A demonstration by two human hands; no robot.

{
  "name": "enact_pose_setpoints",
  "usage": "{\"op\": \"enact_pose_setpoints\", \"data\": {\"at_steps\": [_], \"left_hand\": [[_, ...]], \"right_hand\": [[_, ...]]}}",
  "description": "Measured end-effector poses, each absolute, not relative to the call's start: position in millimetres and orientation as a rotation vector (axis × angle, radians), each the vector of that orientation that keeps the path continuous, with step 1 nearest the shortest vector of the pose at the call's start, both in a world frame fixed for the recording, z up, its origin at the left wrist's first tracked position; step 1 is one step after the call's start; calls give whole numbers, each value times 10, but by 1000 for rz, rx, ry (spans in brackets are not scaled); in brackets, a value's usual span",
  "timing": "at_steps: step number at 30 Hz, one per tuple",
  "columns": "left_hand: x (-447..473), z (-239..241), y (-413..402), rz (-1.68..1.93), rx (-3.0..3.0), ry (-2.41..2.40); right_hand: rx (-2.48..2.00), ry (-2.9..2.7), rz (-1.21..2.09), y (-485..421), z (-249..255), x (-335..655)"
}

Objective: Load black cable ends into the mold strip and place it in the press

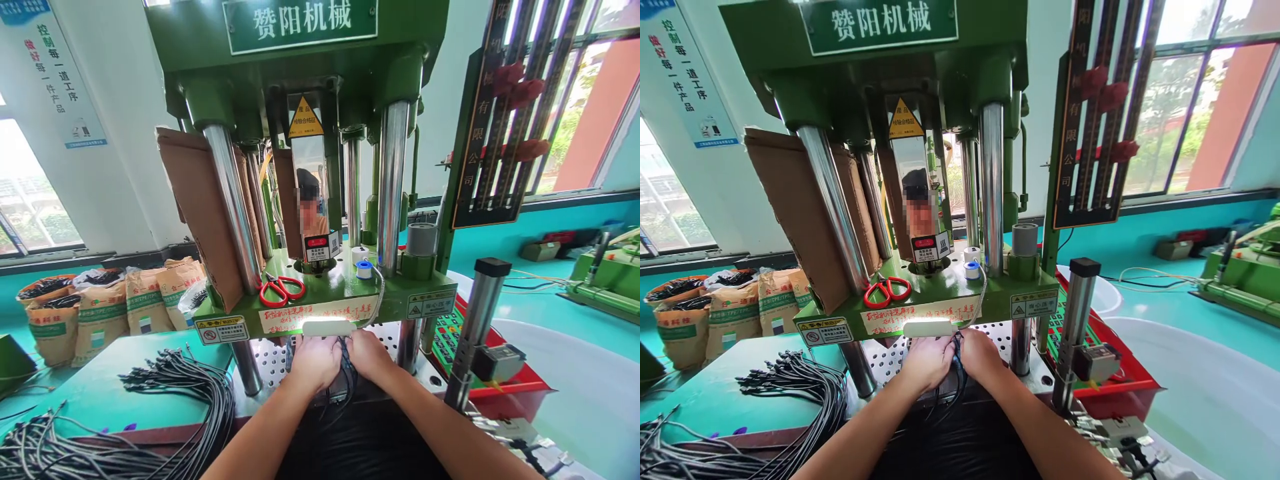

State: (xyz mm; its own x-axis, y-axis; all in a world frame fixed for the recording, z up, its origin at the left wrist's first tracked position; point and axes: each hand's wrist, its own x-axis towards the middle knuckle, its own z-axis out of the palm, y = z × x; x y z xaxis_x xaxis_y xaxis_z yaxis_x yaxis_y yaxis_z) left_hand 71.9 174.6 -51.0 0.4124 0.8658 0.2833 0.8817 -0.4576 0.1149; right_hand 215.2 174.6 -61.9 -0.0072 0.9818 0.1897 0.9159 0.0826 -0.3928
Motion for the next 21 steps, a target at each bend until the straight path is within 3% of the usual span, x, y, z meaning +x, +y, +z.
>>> {"op": "enact_pose_setpoints", "data": {"at_steps": [21], "left_hand": [[510, -576, 1631, -553, -2478, -1709]], "right_hand": [[-1655, -2136, -44, 1655, -576, 2058]]}}
